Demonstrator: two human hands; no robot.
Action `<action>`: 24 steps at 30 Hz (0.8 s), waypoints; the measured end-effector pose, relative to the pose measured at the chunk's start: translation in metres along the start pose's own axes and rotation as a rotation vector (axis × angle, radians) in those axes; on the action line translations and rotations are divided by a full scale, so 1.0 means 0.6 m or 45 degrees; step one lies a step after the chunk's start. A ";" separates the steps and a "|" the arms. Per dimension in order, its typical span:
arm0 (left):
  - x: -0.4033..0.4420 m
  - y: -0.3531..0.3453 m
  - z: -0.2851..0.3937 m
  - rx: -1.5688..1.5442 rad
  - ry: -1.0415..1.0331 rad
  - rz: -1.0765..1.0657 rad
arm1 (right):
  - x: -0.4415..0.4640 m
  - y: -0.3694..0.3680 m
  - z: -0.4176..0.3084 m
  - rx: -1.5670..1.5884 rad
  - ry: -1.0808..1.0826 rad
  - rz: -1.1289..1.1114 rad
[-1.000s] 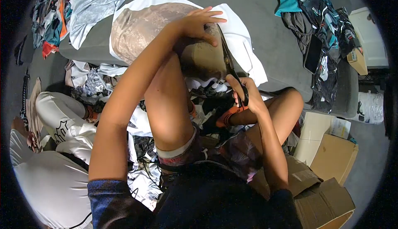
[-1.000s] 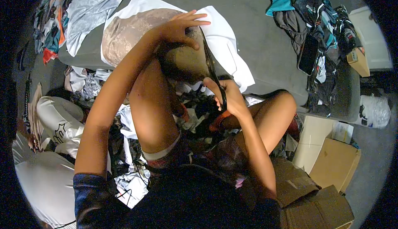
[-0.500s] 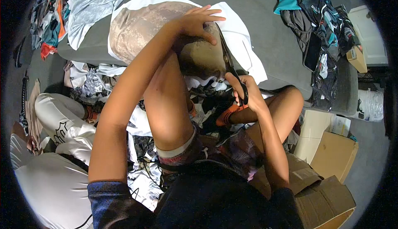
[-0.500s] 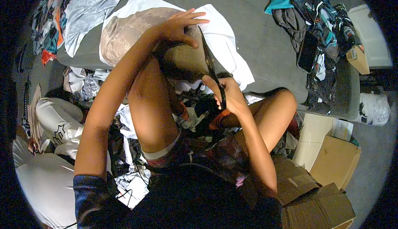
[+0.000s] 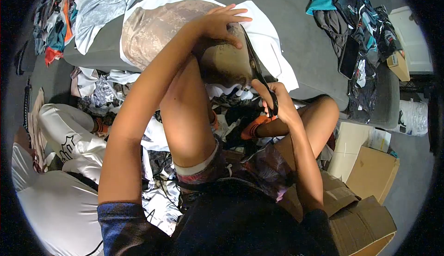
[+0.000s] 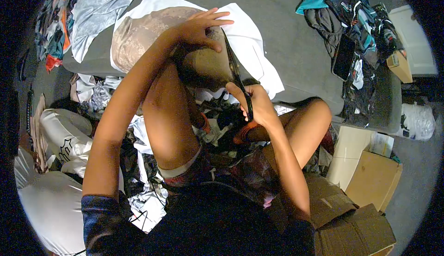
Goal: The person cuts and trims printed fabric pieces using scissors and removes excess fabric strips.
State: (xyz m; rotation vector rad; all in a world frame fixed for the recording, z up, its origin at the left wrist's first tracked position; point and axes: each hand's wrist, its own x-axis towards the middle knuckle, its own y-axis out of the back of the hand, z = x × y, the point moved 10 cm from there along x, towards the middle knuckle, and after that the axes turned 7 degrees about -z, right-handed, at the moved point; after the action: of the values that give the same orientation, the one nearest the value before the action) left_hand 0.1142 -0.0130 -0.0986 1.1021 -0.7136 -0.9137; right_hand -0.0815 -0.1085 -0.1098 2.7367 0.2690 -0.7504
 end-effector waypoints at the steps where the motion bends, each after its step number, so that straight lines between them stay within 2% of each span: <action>1: 0.000 0.001 0.001 0.002 0.002 -0.007 | -0.001 0.000 -0.002 -0.002 0.002 0.006; 24: -0.002 0.004 0.004 -0.003 0.002 -0.008 | 0.003 0.010 0.008 -0.037 0.034 0.004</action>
State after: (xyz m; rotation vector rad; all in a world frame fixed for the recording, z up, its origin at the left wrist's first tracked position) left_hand 0.1121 -0.0128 -0.0954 1.1034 -0.7077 -0.9186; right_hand -0.0807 -0.1153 -0.1134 2.7211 0.2789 -0.7038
